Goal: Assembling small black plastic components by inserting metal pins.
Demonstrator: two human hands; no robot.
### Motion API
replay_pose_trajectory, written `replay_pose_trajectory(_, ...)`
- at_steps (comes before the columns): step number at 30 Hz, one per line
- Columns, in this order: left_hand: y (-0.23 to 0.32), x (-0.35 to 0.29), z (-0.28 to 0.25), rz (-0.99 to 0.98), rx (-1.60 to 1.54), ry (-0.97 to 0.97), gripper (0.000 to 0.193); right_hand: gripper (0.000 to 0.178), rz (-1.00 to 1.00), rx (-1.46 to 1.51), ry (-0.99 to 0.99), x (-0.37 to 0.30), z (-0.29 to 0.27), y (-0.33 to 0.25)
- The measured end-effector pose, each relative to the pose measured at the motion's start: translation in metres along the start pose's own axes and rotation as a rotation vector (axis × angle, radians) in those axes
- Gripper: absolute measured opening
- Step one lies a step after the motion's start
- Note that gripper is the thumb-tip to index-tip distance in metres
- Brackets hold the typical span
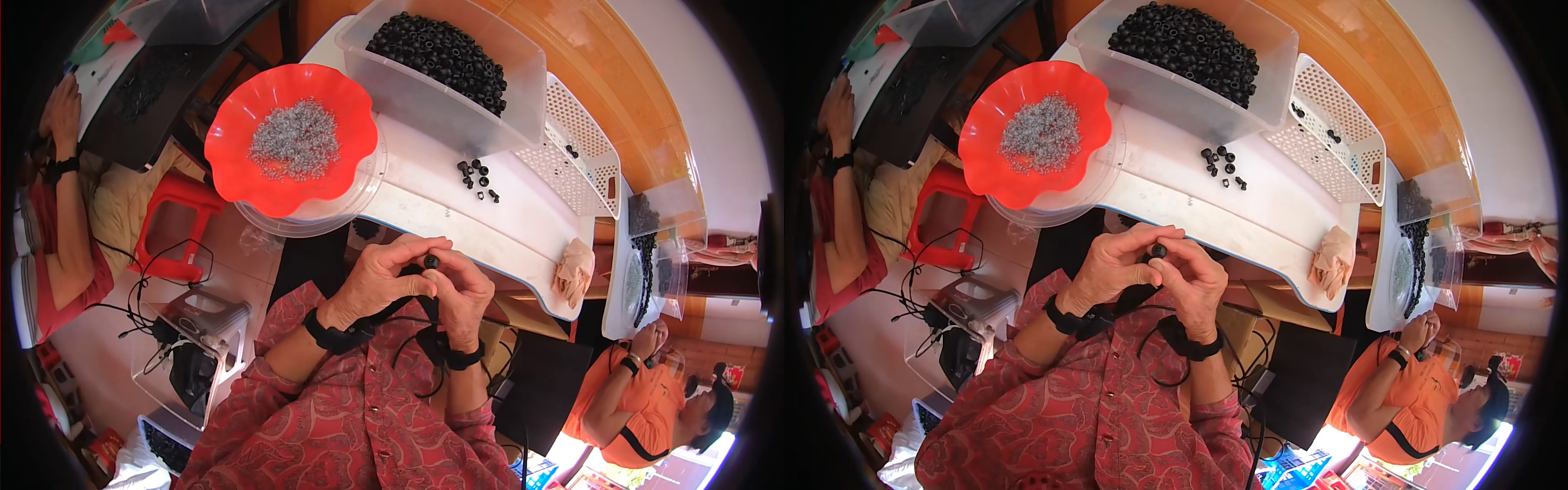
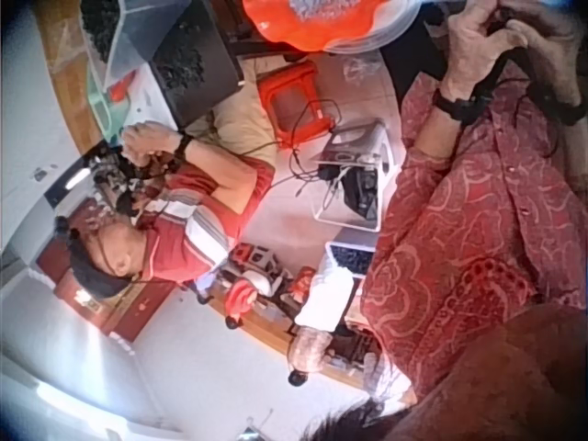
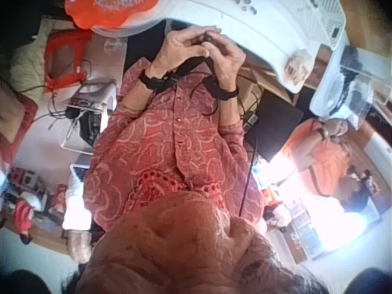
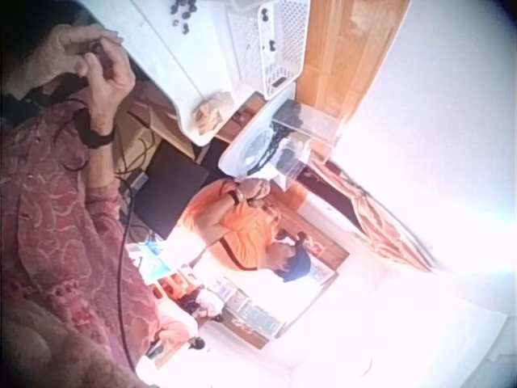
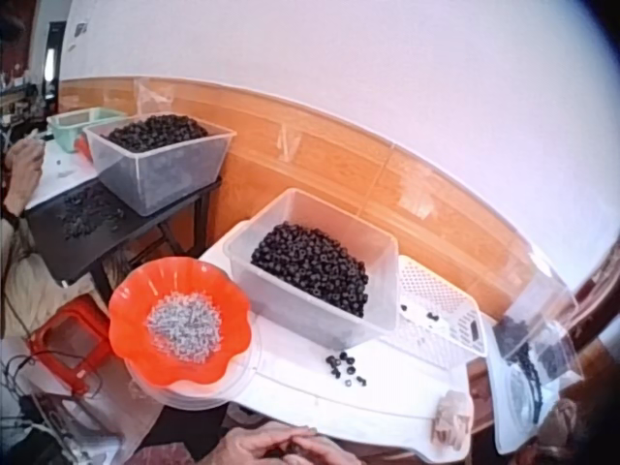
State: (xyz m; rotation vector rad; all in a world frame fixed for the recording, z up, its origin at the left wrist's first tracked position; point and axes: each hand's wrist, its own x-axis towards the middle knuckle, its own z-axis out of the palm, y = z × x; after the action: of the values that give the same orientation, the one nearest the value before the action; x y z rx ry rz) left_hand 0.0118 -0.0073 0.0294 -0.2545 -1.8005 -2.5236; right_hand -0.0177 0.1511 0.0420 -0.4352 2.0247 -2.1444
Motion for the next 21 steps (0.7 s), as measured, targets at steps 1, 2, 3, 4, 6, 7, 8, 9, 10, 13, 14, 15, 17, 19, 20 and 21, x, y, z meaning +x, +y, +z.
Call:
replay_pose_trajectory(1, 0.001, 0.000, 0.001, 0.000, -0.001, -0.001, 0.063, 0.029, 0.000, -0.001, 0.001, 0.000, 0.001, 0.001)
replay_pose_trajectory(2, 0.001, 0.000, 0.001, 0.012, 0.040, 0.020, 0.060, 0.028, 0.008, 0.058, 0.011, -0.001, 0.002, 0.002)
replay_pose_trajectory(3, 0.002, 0.000, 0.002, 0.024, 0.081, 0.040, 0.057, 0.027, 0.016, 0.116, 0.022, -0.001, 0.003, 0.002)
replay_pose_trajectory(4, 0.002, 0.000, 0.001, 0.025, 0.081, 0.039, 0.057, 0.027, 0.015, 0.115, 0.022, -0.002, 0.005, 0.002)
replay_pose_trajectory(6, 0.001, 0.000, 0.000, 0.063, 0.164, 0.043, 0.056, 0.025, 0.041, 0.167, 0.039, -0.003, 0.006, 0.001)
replay_pose_trajectory(7, 0.001, 0.000, 0.001, 0.065, 0.164, 0.043, 0.056, 0.025, 0.040, 0.167, 0.039, -0.003, 0.006, -0.001)
replay_pose_trajectory(8, 0.002, 0.000, 0.002, 0.073, 0.109, 0.028, 0.057, 0.026, -0.005, 0.140, 0.029, -0.003, 0.007, -0.004)
replay_pose_trajectory(9, 0.002, 0.000, 0.004, 0.081, 0.053, 0.012, 0.058, 0.027, -0.050, 0.114, 0.020, -0.003, 0.007, -0.006)
replay_pose_trajectory(10, 0.004, 0.000, 0.005, 0.083, 0.054, 0.009, 0.058, 0.027, -0.054, 0.113, 0.022, -0.003, 0.005, -0.007)
replay_pose_trajectory(13, 0.005, 0.001, 0.009, 0.089, 0.073, 0.022, 0.063, 0.031, -0.103, 0.038, -0.029, 0.001, 0.000, -0.008)
replay_pose_trajectory(14, 0.002, 0.001, 0.011, 0.098, 0.044, 0.052, 0.062, 0.034, -0.081, 0.053, -0.043, 0.002, -0.001, -0.009)
replay_pose_trajectory(15, 0.000, 0.002, 0.012, 0.107, 0.016, 0.082, 0.062, 0.037, -0.060, 0.069, -0.057, 0.003, -0.001, -0.009)
replay_pose_trajectory(17, -0.001, 0.002, 0.013, 0.091, -0.020, 0.060, 0.063, 0.038, -0.056, 0.105, -0.071, 0.005, -0.002, -0.010)
replay_pose_trajectory(19, 0.001, 0.003, 0.014, 0.074, -0.056, 0.035, 0.064, 0.039, -0.052, 0.140, -0.081, 0.006, -0.003, -0.011)
replay_pose_trajectory(20, 0.003, 0.005, 0.015, 0.073, -0.075, 0.035, 0.063, 0.039, -0.054, 0.135, -0.077, 0.007, -0.004, -0.011)
replay_pose_trajectory(21, 0.004, 0.007, 0.016, 0.072, -0.095, 0.033, 0.062, 0.039, -0.056, 0.131, -0.072, 0.008, -0.004, -0.012)
